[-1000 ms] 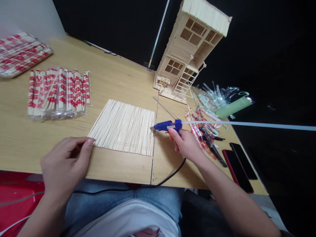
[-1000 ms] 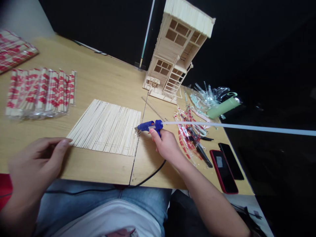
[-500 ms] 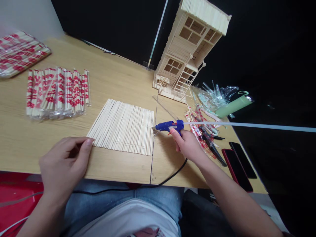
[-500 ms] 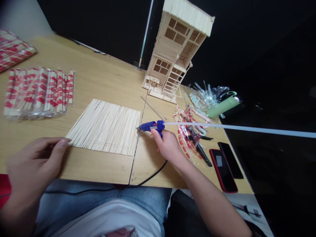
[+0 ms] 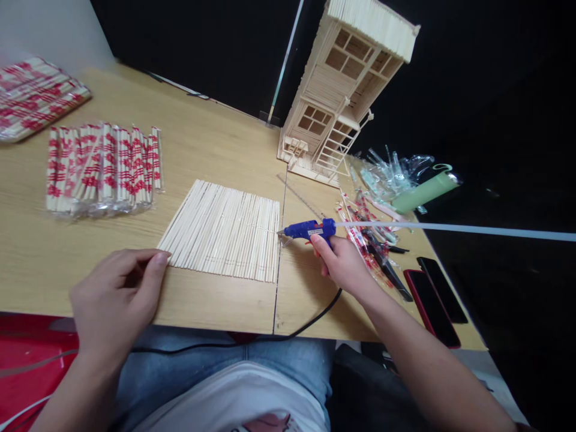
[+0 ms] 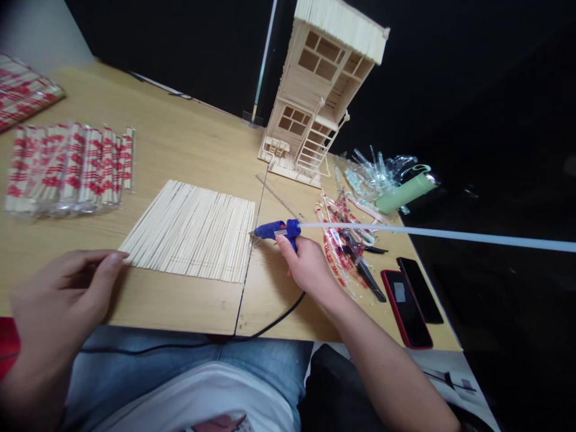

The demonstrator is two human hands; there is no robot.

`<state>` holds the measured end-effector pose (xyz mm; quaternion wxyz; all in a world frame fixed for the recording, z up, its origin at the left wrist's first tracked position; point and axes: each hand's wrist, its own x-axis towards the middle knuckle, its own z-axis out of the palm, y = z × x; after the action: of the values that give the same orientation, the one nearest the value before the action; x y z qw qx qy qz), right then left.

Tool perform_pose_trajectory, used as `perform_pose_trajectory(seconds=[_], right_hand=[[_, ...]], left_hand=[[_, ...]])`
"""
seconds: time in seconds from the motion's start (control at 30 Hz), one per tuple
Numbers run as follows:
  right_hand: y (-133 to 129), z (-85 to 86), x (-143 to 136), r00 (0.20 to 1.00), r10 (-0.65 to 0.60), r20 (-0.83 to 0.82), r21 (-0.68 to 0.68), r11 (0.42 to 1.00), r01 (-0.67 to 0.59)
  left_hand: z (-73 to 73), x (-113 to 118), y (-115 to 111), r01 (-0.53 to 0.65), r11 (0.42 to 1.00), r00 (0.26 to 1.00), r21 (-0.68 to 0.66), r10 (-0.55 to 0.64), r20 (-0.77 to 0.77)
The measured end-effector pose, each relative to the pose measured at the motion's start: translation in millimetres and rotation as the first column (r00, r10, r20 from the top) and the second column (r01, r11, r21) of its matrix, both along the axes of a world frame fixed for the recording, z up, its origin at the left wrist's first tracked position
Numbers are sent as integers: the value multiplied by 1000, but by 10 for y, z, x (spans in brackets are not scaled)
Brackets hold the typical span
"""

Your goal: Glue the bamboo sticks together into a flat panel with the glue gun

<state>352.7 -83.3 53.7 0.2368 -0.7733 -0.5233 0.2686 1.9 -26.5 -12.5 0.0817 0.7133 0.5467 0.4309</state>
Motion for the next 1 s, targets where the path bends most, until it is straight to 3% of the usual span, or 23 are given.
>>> perform_pose_trajectory(seconds=[0.5, 0.67, 0.83, 1.0], right_hand=[[-42, 31, 1, 997, 16, 75, -16, 1000, -14], [-60, 110, -39, 994, -6, -113, 4, 1000, 7], [82, 315, -266, 912, 114, -395, 88, 992, -86], [402, 350, -700, 879, 221, -422, 69, 975, -212]], left_hand=[[-3, 2, -3, 0, 1000, 1000, -5, 0, 19], [37, 18, -11, 25, 1000, 1000, 0, -25, 18], [63, 35, -42, 58, 998, 997, -9, -58, 53], [50, 13, -66, 58, 998, 996, -31, -56, 63]])
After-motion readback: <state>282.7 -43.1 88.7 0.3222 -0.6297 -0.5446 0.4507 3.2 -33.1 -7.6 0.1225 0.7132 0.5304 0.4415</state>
